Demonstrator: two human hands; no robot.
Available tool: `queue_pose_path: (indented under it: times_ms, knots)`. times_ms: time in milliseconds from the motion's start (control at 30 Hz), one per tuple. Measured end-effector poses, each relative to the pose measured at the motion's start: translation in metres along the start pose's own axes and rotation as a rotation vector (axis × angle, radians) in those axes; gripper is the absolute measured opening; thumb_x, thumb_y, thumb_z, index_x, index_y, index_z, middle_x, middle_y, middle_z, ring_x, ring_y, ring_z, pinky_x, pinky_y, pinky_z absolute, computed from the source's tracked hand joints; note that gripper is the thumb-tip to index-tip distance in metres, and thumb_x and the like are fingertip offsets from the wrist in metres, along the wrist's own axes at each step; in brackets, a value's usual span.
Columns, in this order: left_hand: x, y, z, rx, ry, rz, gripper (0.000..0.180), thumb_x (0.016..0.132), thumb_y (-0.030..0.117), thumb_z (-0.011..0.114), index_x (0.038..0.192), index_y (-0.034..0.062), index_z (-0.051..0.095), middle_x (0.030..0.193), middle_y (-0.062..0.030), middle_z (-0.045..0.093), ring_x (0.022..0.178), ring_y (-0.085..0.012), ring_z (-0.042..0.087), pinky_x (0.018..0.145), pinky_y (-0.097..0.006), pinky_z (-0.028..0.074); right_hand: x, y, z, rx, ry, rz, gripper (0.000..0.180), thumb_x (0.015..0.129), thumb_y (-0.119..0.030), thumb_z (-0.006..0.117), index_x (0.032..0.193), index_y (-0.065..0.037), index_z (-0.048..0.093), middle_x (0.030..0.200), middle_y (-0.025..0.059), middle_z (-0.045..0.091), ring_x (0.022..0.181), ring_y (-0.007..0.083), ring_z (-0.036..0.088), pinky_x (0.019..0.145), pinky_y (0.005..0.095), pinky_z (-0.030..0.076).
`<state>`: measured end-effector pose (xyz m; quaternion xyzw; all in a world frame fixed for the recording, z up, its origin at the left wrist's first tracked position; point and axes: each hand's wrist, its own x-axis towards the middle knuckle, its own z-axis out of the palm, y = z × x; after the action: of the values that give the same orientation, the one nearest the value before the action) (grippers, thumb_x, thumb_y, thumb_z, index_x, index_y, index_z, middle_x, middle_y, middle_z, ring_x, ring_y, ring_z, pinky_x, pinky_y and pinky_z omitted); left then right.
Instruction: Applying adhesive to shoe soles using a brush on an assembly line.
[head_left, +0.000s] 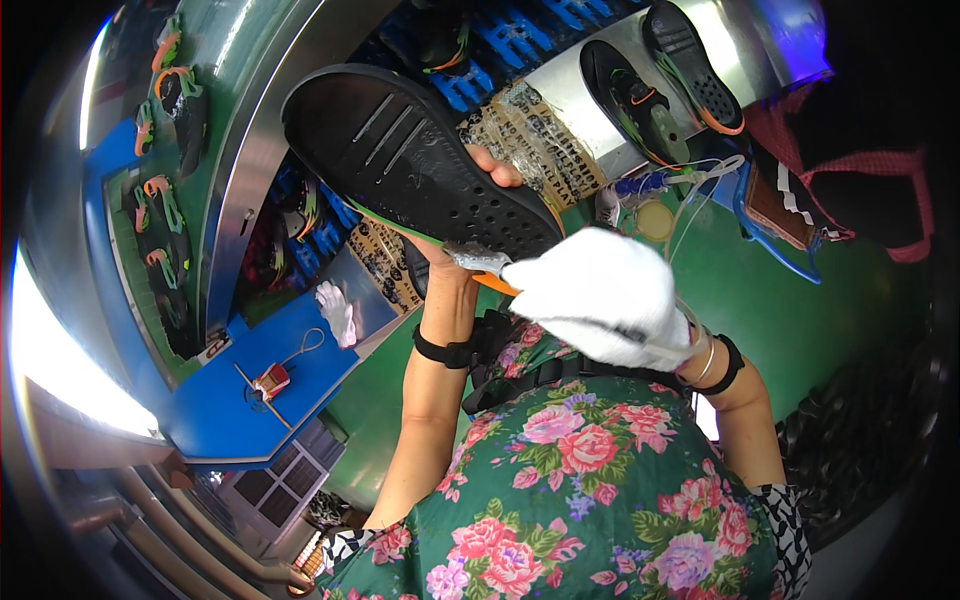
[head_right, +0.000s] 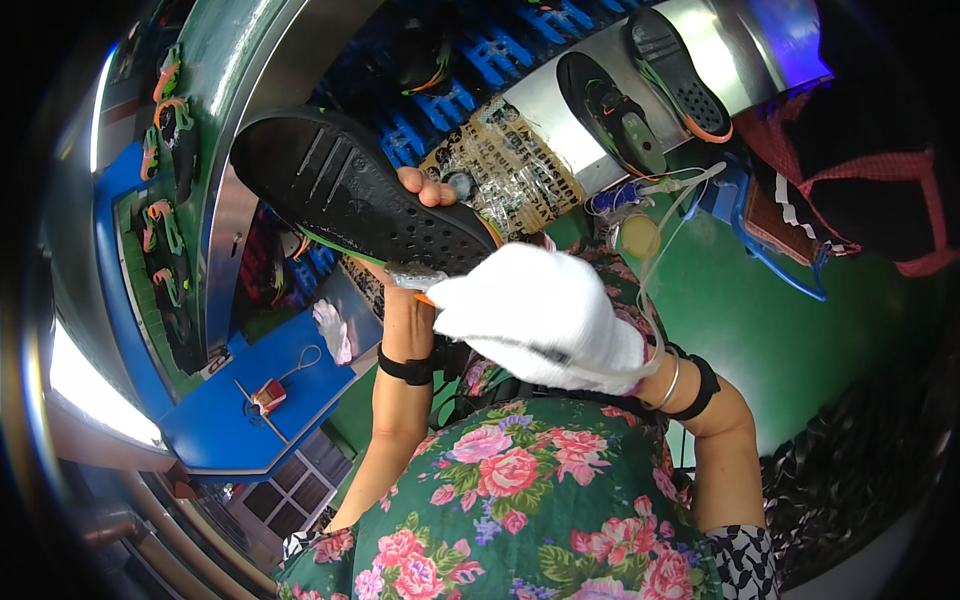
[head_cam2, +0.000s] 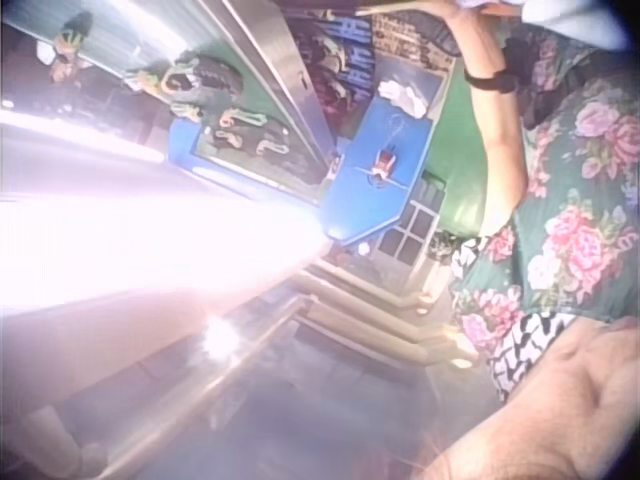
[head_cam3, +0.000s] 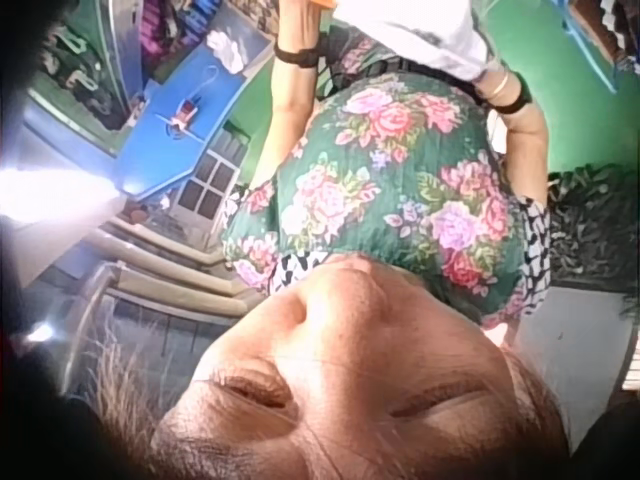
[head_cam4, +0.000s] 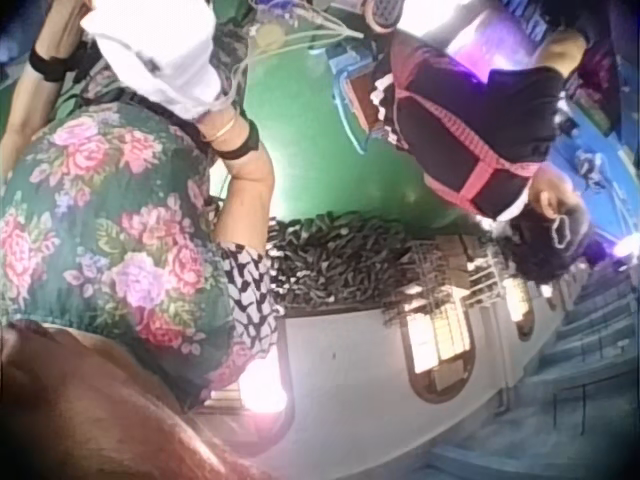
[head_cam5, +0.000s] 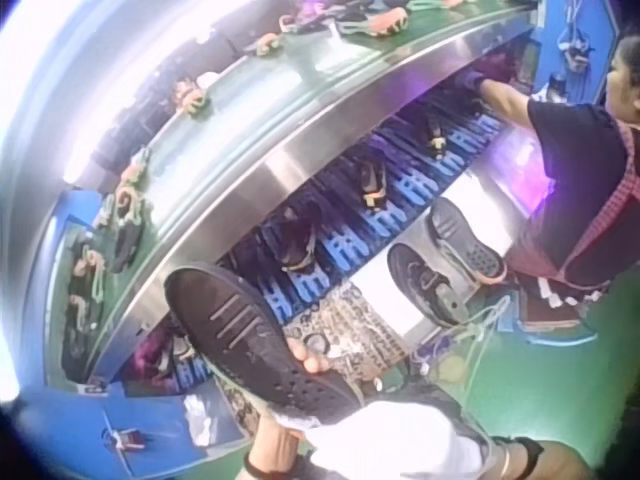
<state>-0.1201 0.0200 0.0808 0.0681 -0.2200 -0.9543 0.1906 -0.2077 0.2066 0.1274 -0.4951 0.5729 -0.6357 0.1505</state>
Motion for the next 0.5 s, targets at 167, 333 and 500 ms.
queue_pose_path:
  times_ms: [167,333,500]
  knots:
    - [0.001,0.003,-0.016,-0.040,-0.041,0.005,0.088,0.085,0.073,0.064,0.123,-0.0052,0.057,0.111,-0.0154,0.061,0.105,-0.0302,0.061,0.096,-0.047,0.054,0.001,0.000,-0.013,0.044,-0.010,0.099,0.024,0.080,-0.003,0.081,0.104,-0.005,0.079,0.105,0.0111,0.078,0.088,0.0266,0.073,0.077,0.0367,0.058]
    - [0.001,0.003,-0.014,-0.085,-0.009,-0.008,0.106,0.078,0.089,0.059,0.122,-0.0074,0.057,0.110,-0.0176,0.061,0.105,-0.0325,0.062,0.090,-0.047,0.058,-0.002,0.004,-0.007,0.099,-0.018,0.096,0.023,0.079,-0.003,0.081,0.102,-0.005,0.079,0.105,0.0109,0.078,0.088,0.0264,0.073,0.077,0.0363,0.058]
    - [0.005,0.008,-0.017,0.044,-0.072,0.041,0.096,0.085,0.082,0.059,0.120,-0.0070,0.058,0.108,-0.0164,0.062,0.103,-0.0303,0.062,0.089,-0.044,0.057,0.000,0.000,-0.013,0.073,0.069,0.183,0.018,0.074,0.001,0.083,0.090,-0.005,0.079,0.102,0.0131,0.079,0.086,0.0253,0.074,0.075,0.0358,0.057]
